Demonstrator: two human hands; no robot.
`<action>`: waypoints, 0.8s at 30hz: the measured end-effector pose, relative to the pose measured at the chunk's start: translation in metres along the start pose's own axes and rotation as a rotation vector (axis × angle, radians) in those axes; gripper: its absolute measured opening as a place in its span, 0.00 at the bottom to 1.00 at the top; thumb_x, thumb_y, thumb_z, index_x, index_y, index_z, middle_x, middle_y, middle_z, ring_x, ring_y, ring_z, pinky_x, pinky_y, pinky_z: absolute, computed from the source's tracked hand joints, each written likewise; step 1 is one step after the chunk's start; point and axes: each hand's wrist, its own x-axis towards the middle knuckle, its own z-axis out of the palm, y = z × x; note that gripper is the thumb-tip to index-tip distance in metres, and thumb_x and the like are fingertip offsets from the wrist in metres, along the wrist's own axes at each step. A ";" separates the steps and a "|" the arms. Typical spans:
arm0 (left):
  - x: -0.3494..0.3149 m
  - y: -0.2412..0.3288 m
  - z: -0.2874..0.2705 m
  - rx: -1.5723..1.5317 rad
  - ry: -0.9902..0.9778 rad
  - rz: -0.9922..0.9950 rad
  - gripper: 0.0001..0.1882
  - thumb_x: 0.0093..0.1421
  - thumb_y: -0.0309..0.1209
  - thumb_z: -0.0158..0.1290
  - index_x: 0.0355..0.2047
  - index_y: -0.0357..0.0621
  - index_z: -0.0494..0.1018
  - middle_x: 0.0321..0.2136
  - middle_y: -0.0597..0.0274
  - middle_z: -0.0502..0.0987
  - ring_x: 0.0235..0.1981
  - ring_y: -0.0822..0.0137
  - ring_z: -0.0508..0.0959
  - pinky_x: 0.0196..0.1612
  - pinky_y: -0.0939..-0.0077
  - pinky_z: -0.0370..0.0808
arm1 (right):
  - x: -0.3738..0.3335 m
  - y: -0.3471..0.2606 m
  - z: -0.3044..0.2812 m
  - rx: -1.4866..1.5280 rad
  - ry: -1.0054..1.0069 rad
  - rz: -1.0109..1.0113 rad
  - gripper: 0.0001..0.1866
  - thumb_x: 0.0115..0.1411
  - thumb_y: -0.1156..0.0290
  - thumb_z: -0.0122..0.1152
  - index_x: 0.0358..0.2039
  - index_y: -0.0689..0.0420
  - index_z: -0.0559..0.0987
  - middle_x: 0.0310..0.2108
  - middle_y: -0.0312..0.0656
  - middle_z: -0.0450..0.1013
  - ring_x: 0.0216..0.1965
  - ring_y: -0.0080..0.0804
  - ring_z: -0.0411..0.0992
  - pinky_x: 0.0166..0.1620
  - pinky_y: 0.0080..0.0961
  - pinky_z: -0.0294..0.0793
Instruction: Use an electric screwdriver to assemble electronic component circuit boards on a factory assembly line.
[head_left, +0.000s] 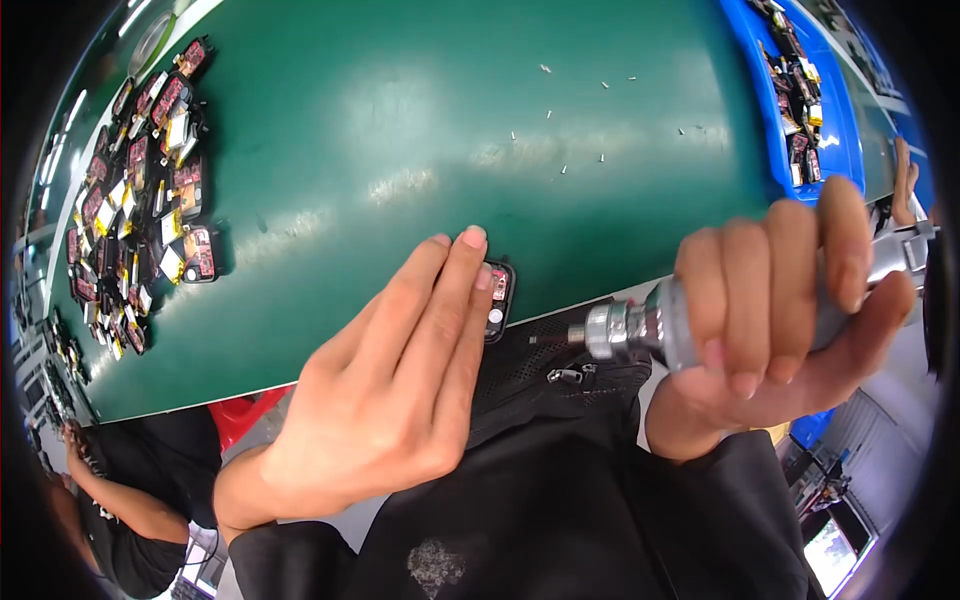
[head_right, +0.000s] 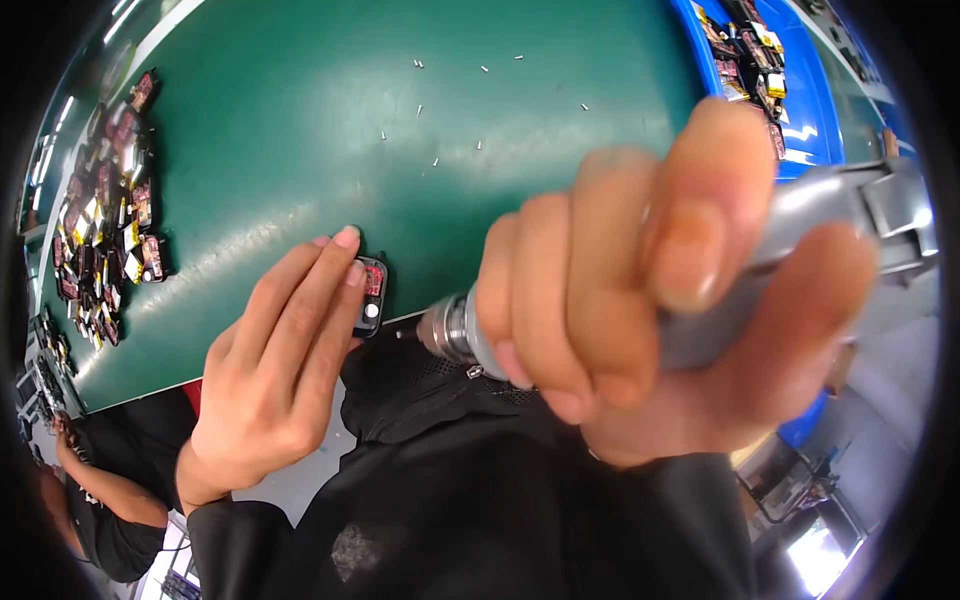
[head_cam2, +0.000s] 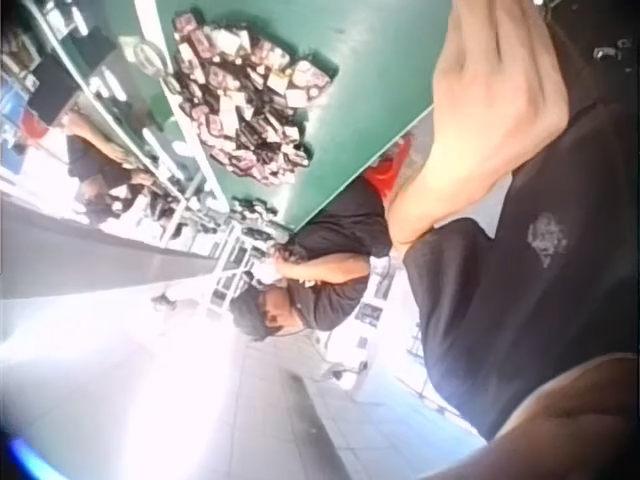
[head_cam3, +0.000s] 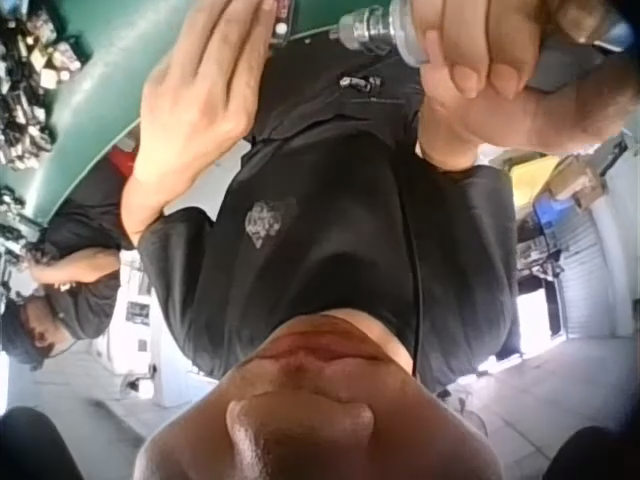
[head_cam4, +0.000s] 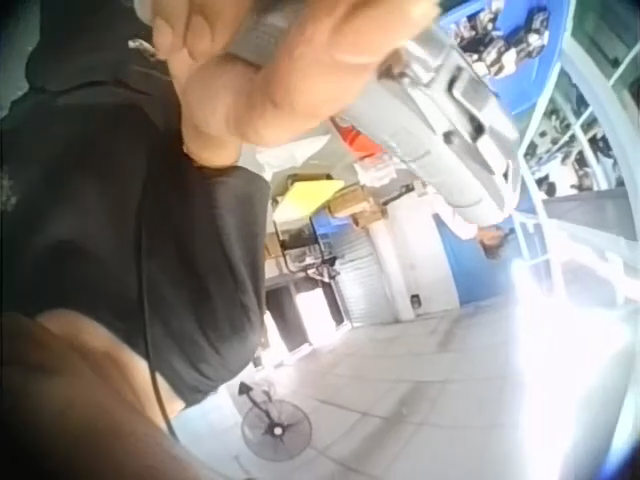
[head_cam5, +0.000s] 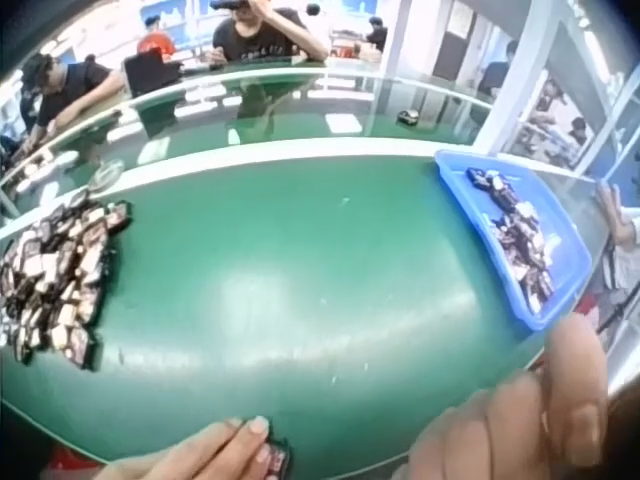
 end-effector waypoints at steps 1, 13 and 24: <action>0.001 0.000 0.001 -0.013 0.007 0.006 0.21 0.43 0.17 0.59 0.40 0.20 0.74 0.46 0.38 0.76 0.44 0.47 0.78 0.38 0.63 0.81 | 0.005 -0.006 0.008 -0.015 0.006 0.000 0.12 0.69 0.59 0.48 0.33 0.53 0.65 0.12 0.32 0.62 0.11 0.21 0.62 0.21 0.21 0.66; -0.004 -0.002 0.014 0.071 0.110 0.023 0.18 0.43 0.14 0.59 0.38 0.20 0.75 0.44 0.40 0.78 0.42 0.49 0.80 0.39 0.66 0.82 | 0.027 0.002 0.010 -0.444 -0.022 0.179 0.13 0.69 0.57 0.45 0.35 0.54 0.67 0.13 0.30 0.61 0.12 0.20 0.59 0.24 0.20 0.61; -0.008 0.000 0.022 0.034 0.193 0.009 0.15 0.42 0.16 0.59 0.33 0.19 0.76 0.40 0.39 0.78 0.39 0.49 0.80 0.39 0.65 0.82 | 0.035 0.008 0.020 -0.454 -0.075 0.293 0.13 0.69 0.59 0.45 0.31 0.52 0.66 0.13 0.32 0.62 0.14 0.21 0.60 0.25 0.22 0.64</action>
